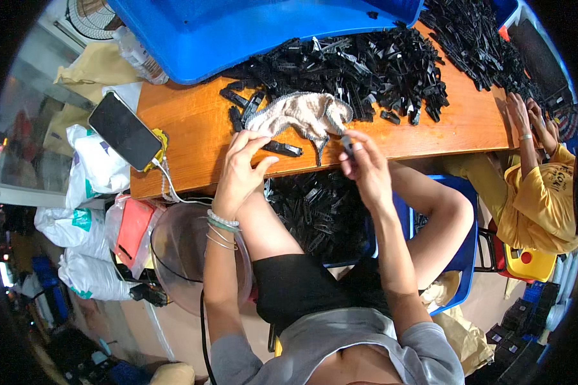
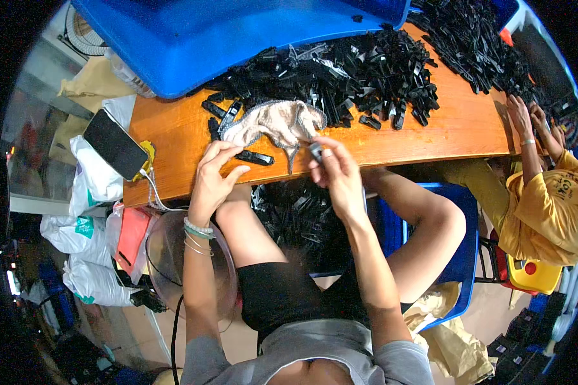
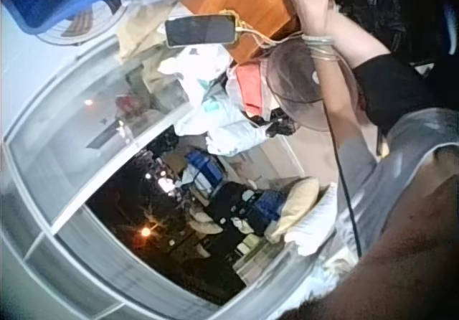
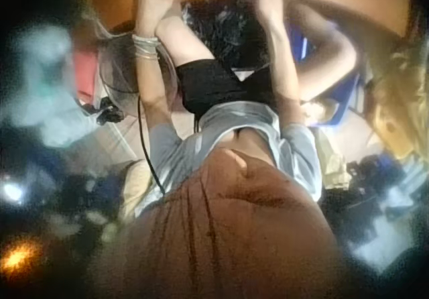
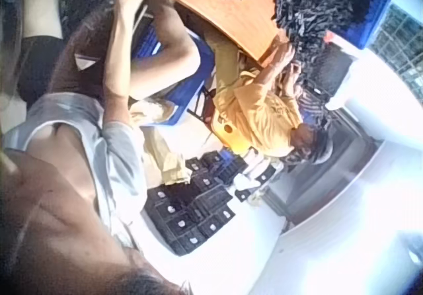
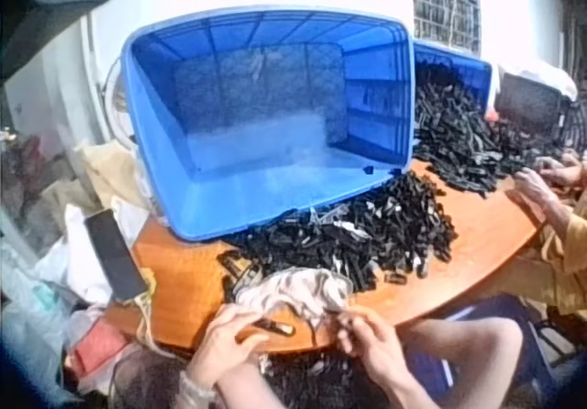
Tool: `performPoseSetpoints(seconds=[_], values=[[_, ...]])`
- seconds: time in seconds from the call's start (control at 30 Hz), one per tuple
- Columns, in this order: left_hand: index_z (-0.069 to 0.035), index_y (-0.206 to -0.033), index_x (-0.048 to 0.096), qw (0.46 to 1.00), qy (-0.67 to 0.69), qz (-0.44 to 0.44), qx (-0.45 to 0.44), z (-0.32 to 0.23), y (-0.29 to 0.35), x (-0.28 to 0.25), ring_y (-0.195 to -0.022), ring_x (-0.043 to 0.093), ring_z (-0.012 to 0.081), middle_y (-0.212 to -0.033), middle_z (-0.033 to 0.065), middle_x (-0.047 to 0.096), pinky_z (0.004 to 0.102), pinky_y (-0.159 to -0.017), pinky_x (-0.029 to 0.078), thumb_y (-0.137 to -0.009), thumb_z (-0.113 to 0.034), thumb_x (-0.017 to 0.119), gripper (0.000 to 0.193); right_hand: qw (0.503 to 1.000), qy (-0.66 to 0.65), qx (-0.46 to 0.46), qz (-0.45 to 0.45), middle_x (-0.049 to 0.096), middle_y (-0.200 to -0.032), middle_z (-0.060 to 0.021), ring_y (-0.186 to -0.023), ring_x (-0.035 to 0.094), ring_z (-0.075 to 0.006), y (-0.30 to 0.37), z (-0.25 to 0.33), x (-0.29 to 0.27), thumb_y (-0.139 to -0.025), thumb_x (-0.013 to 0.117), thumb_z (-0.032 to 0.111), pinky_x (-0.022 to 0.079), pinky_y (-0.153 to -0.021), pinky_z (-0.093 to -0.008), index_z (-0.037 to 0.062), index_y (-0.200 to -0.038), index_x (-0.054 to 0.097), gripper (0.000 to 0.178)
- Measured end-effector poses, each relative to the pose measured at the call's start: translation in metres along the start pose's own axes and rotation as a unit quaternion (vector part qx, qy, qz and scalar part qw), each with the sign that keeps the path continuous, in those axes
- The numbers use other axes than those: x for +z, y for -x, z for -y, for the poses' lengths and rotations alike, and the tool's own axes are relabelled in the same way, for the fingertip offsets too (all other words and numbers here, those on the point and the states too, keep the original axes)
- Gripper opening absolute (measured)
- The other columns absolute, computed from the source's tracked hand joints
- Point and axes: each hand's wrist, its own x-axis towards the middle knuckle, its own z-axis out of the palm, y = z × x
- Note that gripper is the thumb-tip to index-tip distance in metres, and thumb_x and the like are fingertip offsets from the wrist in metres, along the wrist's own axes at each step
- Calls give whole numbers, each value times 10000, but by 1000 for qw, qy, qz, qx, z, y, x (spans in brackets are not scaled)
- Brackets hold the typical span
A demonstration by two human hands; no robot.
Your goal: The person assembles black plastic parts together by hand, dumps more plastic parts from a blue container onto the table, and joins additional plastic pieces together.
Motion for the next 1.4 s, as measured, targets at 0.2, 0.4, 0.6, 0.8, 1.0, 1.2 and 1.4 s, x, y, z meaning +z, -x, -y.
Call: performPoseSetpoints(seconds=[0.2, 0.4, 0.6, 0.8, 1.0, 1.2, 1.4], values=[[44, -899, 636, 997, 64, -12, -48, 4, 6, 12, -831, 601, 288, -878, 127, 578, 348, -760, 490, -736, -11, 724, 193, 981, 118, 5, 153, 603, -826, -18, -592, 463, -41, -5, 1, 29, -970, 507, 85, 355, -504, -173, 15, -1312, 506, 349], [30, -888, 637, 998, 48, -46, -9, 6, 5, 17, -870, 590, 283, -886, 118, 587, 351, -780, 483, -735, -16, 730, 185, 985, 158, -14, 72, 572, -643, -29, -544, 503, -68, -8, -3, 38, -921, 554, 52, 427, -500, -238, -27, -1184, 591, 277], [30, -885, 645, 998, 59, -36, -5, 14, 6, 16, -869, 589, 275, -892, 114, 604, 350, -774, 483, -733, -21, 733, 183, 942, 323, -74, 49, 603, -675, -88, -565, 548, -153, -4, 8, 42, -830, 659, 21, 462, -558, -286, -33, -1111, 641, 287], [32, -875, 656, 997, 67, -33, 5, 10, 2, 16, -827, 583, 272, -879, 111, 611, 354, -749, 484, -731, -16, 729, 168, 888, 424, -164, 63, 593, -880, -138, -787, 599, -271, -13, 11, 29, -722, 719, -4, 483, -724, -343, -12, -1002, 699, 281], [30, -865, 655, 997, 66, -22, 18, 7, 3, 16, -814, 580, 272, -856, 113, 613, 351, -736, 484, -710, -5, 735, 179, 873, 428, -206, 110, 594, -888, -117, -891, 565, -278, -24, 6, 41, -666, 755, 11, 461, -799, -364, 1, -927, 724, 263], [14, -906, 678, 992, 126, -4, 8, 15, 5, 19, -804, 587, 200, -896, 89, 631, 307, -733, 483, -727, -102, 774, 234, 822, 466, -323, 55, 594, -913, -112, -894, 560, -283, -6, -1, 34, -700, 732, 24, 456, -787, -378, -1, -960, 708, 262], [26, -948, 681, 980, 195, -14, -41, 22, 5, 15, -719, 548, 111, -930, 67, 638, 247, -672, 463, -839, -243, 714, 292, 940, 284, 103, 158, 617, -890, -155, -656, 629, -197, 64, -63, -28, -762, 693, -2, 505, -552, -299, -113, -966, 650, 236]])
